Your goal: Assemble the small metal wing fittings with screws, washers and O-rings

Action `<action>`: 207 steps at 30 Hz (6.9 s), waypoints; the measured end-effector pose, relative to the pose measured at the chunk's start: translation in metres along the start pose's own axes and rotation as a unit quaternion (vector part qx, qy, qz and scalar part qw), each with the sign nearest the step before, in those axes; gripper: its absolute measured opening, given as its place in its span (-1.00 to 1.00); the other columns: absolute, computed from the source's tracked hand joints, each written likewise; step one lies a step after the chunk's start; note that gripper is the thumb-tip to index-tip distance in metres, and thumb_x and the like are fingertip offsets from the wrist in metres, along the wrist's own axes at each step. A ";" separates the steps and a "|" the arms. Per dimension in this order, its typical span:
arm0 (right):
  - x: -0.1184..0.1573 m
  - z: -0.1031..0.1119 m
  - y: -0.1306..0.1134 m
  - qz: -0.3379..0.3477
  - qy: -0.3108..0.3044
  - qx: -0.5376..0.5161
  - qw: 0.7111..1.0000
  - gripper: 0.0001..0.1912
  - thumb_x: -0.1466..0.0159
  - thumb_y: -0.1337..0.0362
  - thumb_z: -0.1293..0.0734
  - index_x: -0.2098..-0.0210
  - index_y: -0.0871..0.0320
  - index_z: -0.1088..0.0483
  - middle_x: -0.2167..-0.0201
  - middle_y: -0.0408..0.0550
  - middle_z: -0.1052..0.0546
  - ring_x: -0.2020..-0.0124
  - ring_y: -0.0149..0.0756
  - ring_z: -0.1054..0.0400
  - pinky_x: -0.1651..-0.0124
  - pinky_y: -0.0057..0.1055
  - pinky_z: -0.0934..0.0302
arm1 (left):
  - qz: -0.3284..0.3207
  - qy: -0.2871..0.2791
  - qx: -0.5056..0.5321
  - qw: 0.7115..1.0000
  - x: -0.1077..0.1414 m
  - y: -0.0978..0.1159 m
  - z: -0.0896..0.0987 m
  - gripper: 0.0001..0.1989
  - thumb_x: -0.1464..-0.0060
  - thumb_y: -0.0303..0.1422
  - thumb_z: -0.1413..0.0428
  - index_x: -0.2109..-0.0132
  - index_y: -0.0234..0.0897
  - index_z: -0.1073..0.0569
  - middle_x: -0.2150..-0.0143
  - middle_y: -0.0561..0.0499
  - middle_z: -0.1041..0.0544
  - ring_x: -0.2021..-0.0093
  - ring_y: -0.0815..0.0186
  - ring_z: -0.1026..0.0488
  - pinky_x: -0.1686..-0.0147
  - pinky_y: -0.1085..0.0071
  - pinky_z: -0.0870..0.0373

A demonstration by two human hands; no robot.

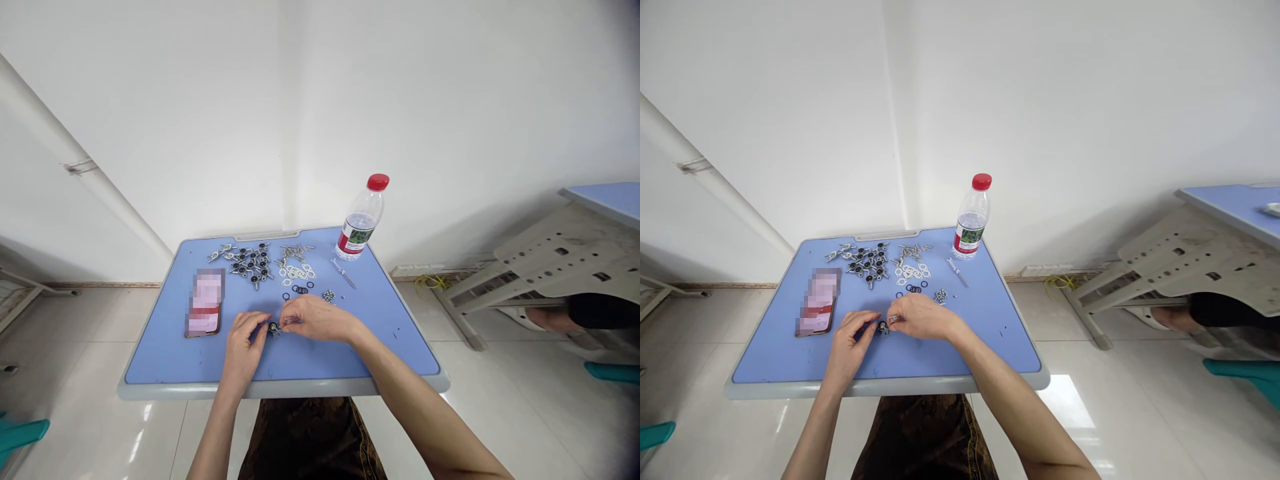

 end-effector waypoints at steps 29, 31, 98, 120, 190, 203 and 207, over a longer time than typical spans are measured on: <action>0.007 0.035 0.016 -0.126 0.198 -0.007 0.972 -0.87 -0.24 0.48 -0.26 0.35 0.21 -0.43 0.40 -0.10 -0.53 0.40 -0.41 -0.34 0.32 -0.51 -0.10 | -0.036 -0.049 -0.138 0.989 0.007 0.009 -0.016 -0.83 -0.17 -0.35 -0.08 0.08 -0.21 -0.44 0.10 -0.08 -0.47 0.09 0.17 -0.41 0.06 0.17 -0.37; 0.009 0.038 0.015 -0.124 0.205 -0.004 0.971 -0.87 -0.23 0.49 -0.26 0.35 0.20 -0.42 0.40 -0.11 -0.53 0.39 -0.41 -0.34 0.32 -0.50 -0.10 | -0.033 -0.050 -0.136 0.989 0.007 0.009 -0.015 -0.84 -0.19 -0.35 -0.06 0.10 -0.21 -0.45 0.11 -0.08 -0.46 0.09 0.18 -0.41 0.06 0.18 -0.38; 0.024 0.008 0.008 -0.134 -0.047 0.108 0.984 -0.89 -0.30 0.34 -0.26 0.34 0.17 -0.41 0.36 -0.12 -0.53 0.41 -0.36 -0.36 0.44 -0.43 0.07 | -0.007 -0.128 -0.073 0.989 0.013 0.012 -0.016 -0.81 -0.16 -0.45 -0.08 0.09 -0.17 -0.48 0.06 -0.05 -0.47 0.05 0.26 -0.43 0.06 0.31 -0.43; 0.013 -0.020 0.006 -0.122 -0.107 0.129 0.978 -0.86 -0.31 0.29 -0.28 0.32 0.23 -0.42 0.40 -0.04 -0.53 0.41 -0.27 -0.41 0.44 -0.42 -0.01 | 0.013 -0.148 -0.057 0.987 0.013 0.007 -0.015 -0.78 -0.18 -0.40 -0.07 0.06 -0.12 -0.52 0.06 -0.06 -0.48 0.04 0.23 -0.44 0.07 0.29 -0.43; 0.067 0.099 0.055 -0.200 0.450 -0.139 0.859 -0.54 -0.33 0.04 -0.16 0.59 0.16 -0.31 0.68 -0.17 -0.29 0.63 -0.44 -0.14 0.56 -0.47 -0.02 | 0.055 -0.128 0.020 0.990 0.004 0.006 -0.020 -0.76 -0.06 -0.56 -0.13 0.15 -0.19 -0.55 0.12 -0.03 -0.49 0.08 0.27 -0.42 0.05 0.31 -0.39; 0.041 0.064 0.043 -0.151 0.364 -0.251 0.884 -0.48 -0.33 -0.06 -0.17 0.59 0.17 -0.32 0.63 -0.16 -0.29 0.63 -0.47 -0.12 0.59 -0.47 0.01 | 0.054 -0.112 0.042 0.991 0.001 0.009 -0.019 -0.73 -0.02 -0.61 -0.16 0.15 -0.22 -0.56 0.14 -0.03 -0.50 0.09 0.27 -0.40 0.06 0.35 -0.37; 0.041 0.065 0.045 -0.155 0.367 -0.257 0.880 -0.47 -0.32 -0.07 -0.20 0.61 0.17 -0.34 0.65 -0.15 -0.30 0.65 -0.48 -0.10 0.59 -0.46 -0.01 | 0.051 -0.112 0.044 0.991 0.000 0.011 -0.018 -0.72 -0.02 -0.61 -0.15 0.16 -0.21 -0.56 0.15 -0.01 -0.50 0.10 0.28 -0.40 0.09 0.36 -0.37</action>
Point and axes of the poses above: each hand's wrist, its own x-axis away from the middle knuckle, its own z-axis out of the back of the hand, y = z × x, the point moved 8 cm from there along -x, towards the middle knuckle
